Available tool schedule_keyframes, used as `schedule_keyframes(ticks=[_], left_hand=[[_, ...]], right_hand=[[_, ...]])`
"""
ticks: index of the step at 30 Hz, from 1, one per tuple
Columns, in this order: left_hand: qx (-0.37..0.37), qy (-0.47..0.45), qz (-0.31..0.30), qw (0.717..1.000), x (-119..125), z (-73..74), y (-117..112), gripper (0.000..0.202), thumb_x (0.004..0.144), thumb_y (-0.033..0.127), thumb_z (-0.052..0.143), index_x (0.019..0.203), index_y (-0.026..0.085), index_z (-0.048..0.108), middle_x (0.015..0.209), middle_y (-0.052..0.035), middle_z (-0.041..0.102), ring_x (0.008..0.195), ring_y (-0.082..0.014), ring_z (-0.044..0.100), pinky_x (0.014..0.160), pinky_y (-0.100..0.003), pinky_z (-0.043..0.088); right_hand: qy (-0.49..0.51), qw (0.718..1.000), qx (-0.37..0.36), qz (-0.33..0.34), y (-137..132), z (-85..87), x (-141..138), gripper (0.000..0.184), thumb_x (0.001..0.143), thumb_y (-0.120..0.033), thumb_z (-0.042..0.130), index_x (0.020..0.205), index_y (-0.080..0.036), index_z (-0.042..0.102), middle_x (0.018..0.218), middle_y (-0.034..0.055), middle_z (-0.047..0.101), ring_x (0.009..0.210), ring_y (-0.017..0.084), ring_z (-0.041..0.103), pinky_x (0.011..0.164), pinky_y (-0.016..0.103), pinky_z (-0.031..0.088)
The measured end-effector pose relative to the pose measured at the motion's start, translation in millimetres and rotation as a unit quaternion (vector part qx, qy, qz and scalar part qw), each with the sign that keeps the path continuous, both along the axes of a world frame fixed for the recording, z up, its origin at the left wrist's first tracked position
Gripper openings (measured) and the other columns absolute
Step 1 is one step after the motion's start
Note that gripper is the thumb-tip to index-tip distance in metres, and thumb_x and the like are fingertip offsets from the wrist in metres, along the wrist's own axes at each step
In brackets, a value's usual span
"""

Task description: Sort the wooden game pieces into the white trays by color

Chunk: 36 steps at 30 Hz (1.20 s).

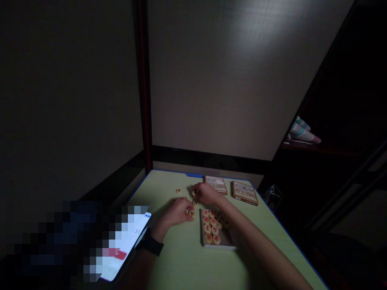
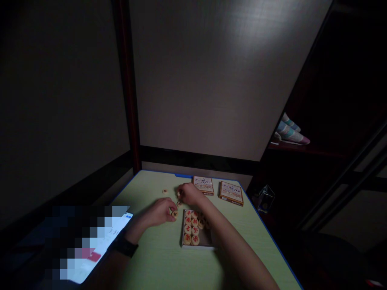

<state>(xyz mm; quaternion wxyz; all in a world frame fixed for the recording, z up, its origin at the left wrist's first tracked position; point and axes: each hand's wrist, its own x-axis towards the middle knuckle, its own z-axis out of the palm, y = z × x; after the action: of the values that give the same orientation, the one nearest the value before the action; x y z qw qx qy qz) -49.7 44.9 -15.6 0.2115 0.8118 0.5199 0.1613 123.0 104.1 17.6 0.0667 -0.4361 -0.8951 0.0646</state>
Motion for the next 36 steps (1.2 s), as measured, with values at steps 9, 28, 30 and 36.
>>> schedule_keyframes(ticks=[9,28,30,36], left_hand=[[-0.001,-0.005,0.001,1.000,-2,-12.4,8,0.032,0.068,0.026,0.079,0.098,0.019,0.073,0.103,-0.0049,0.073,0.094,-0.0211,0.067,0.085,-0.028,0.052],[-0.066,-0.048,0.036,0.996,4,-4.6,-3,0.029,0.072,0.020,0.073,0.101,0.016,0.071,0.102,-0.0042,0.070,0.053,-0.0063,0.060,0.038,-0.014,0.039],[-0.071,-0.047,0.038,0.996,3,-4.9,-2,0.031,0.071,0.021,0.074,0.102,0.015,0.071,0.103,-0.0045,0.071,0.052,-0.0061,0.059,0.039,-0.014,0.039],[-0.061,-0.040,0.049,0.996,3,-6.4,2,0.030,0.071,0.022,0.075,0.101,0.017,0.072,0.102,-0.0044,0.072,0.059,-0.0082,0.063,0.042,-0.014,0.042]], right_hand=[[-0.072,0.997,0.007,0.007,-3,1.7,-14,0.016,0.085,-0.013,0.057,0.093,-0.010,0.071,0.100,0.0170,0.072,0.088,0.023,0.066,0.073,0.027,0.042],[0.009,0.992,-0.108,-0.062,-149,6.5,76,0.023,0.093,-0.013,0.042,0.107,-0.016,0.059,0.102,0.0109,0.068,0.080,0.019,0.062,0.069,0.026,0.040],[0.022,0.992,-0.104,-0.068,-148,3.5,77,0.026,0.090,-0.011,0.044,0.110,-0.017,0.060,0.109,0.0115,0.066,0.085,0.019,0.064,0.072,0.025,0.042],[0.054,0.992,-0.088,-0.074,-150,-0.6,78,0.022,0.091,-0.011,0.046,0.105,-0.018,0.061,0.118,0.0110,0.058,0.093,0.017,0.065,0.080,0.024,0.045]])
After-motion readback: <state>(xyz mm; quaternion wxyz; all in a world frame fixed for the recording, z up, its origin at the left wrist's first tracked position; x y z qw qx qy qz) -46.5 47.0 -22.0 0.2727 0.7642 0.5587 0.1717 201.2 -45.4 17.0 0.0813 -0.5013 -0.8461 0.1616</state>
